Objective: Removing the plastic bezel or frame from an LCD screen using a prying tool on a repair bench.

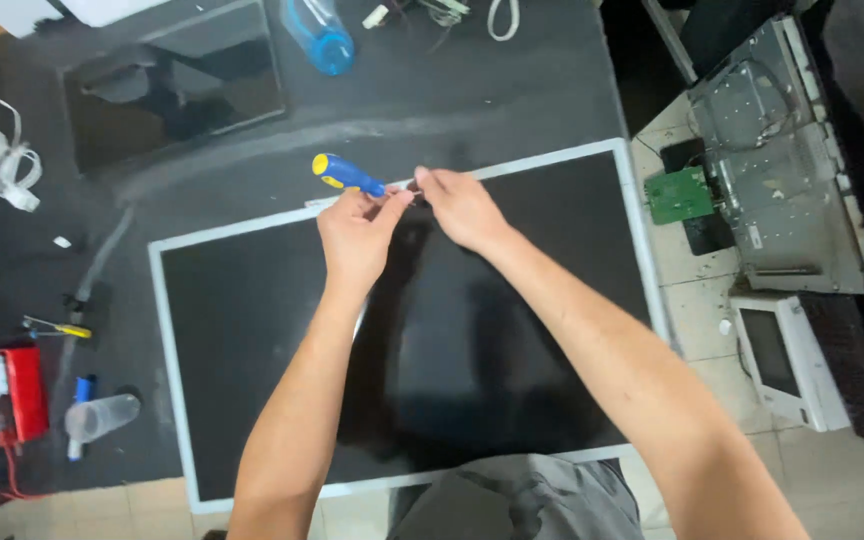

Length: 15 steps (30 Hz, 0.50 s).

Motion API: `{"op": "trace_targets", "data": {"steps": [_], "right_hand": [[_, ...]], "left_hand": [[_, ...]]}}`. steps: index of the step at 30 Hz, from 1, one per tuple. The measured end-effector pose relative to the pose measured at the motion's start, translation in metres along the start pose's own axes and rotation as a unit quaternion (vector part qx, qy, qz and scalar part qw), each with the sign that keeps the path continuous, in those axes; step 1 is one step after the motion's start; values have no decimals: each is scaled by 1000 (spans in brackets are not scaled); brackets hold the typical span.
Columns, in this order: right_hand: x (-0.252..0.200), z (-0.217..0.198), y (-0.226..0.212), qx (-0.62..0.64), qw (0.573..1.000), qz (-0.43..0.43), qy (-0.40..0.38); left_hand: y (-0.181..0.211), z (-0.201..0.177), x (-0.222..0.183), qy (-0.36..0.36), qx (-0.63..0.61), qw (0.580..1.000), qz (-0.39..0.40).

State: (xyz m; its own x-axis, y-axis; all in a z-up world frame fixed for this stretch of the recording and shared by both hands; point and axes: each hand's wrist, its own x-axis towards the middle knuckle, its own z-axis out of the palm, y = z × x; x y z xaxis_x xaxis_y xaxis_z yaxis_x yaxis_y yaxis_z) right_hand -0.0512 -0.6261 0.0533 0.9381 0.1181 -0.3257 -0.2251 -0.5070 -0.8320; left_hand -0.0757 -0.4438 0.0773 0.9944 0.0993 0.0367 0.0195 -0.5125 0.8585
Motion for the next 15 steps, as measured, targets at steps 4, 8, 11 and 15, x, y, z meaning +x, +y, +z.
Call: {"op": "trace_targets", "data": {"steps": [4, 8, 11, 15], "right_hand": [[-24, -16, 24, -69, 997, -37, -22], [-13, -20, 16, -178, 976, -126, -30], [4, 1, -9, -182, 969, -164, -36], [48, 48, -3, -203, 954, -217, -35]], "left_hand": [[16, 12, -16, 126, -3, 991, 32], [15, -5, -39, 212, -112, 970, 39], [35, -13, -79, 199, -83, 976, 5], [39, -23, -118, 188, -71, 978, -47]]}}
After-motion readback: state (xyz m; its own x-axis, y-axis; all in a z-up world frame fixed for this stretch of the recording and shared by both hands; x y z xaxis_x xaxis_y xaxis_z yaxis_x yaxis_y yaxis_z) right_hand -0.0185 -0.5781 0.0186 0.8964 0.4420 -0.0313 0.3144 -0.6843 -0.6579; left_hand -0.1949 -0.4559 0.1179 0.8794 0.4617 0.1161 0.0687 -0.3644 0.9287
